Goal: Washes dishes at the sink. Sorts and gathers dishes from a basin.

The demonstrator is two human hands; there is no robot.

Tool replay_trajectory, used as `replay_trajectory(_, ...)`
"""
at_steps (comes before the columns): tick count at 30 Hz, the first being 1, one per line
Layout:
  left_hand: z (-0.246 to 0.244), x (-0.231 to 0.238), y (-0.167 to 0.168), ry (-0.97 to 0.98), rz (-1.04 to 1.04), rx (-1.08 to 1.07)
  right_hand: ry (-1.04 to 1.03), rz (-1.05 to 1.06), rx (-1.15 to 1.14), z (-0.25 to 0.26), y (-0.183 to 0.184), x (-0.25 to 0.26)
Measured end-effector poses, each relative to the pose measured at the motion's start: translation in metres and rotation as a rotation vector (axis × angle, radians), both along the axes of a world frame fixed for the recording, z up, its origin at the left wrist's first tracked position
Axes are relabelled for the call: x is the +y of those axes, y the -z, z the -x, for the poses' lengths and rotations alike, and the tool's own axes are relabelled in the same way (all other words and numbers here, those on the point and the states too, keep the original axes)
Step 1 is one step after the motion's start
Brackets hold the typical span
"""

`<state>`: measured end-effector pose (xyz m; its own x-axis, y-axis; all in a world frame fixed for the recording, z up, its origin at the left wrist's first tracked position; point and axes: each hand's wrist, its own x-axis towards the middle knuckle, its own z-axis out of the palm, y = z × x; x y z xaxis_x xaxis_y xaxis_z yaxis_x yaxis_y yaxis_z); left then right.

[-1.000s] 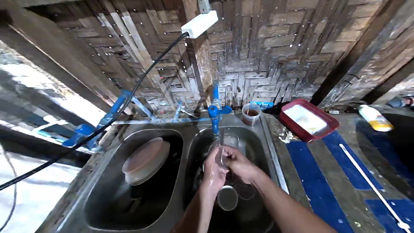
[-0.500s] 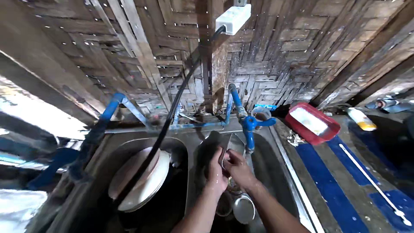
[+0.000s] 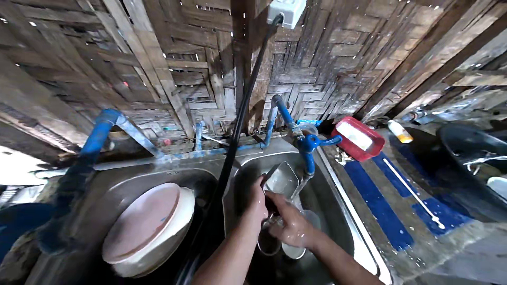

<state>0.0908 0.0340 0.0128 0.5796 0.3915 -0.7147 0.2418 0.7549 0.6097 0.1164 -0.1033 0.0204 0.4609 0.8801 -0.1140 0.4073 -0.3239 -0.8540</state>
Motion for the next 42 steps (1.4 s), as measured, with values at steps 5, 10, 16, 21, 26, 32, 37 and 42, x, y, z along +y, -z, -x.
replay_trajectory(5, 0.005, -0.003, 0.004, 0.096, 0.100, 0.077, -0.218, 0.109, -0.763, -0.019, 0.036, -0.017)
replay_trajectory(10, 0.016, -0.007, 0.001, 0.196, 0.054, 0.048, -0.311, 0.100, -0.852, -0.043, 0.017, -0.007)
replay_trajectory(16, 0.021, -0.047, 0.030, 0.061, -0.113, -0.415, 0.168, 0.042, -0.226, -0.058, -0.018, 0.009)
replay_trajectory(21, -0.003, -0.092, 0.033, -0.137, -0.238, -0.306, 0.488, -0.222, 0.761, -0.059, -0.021, 0.007)
replay_trajectory(26, 0.007, -0.106, 0.031, -0.231, -0.435, -0.204, 0.450, -0.366, 0.637, -0.047, -0.018, -0.009)
replay_trajectory(32, 0.013, -0.083, 0.025, -0.357, -0.593, -0.249, 0.180, -0.308, 0.283, -0.043, -0.012, 0.005)
replay_trajectory(37, 0.013, -0.064, 0.018, -0.309, -0.460, -0.217, 0.274, -0.117, 0.145, -0.044, -0.018, 0.024)
replay_trajectory(42, 0.022, -0.043, 0.018, -0.128, -0.486, -0.227, 0.549, -0.444, 0.692, -0.037, -0.025, 0.040)
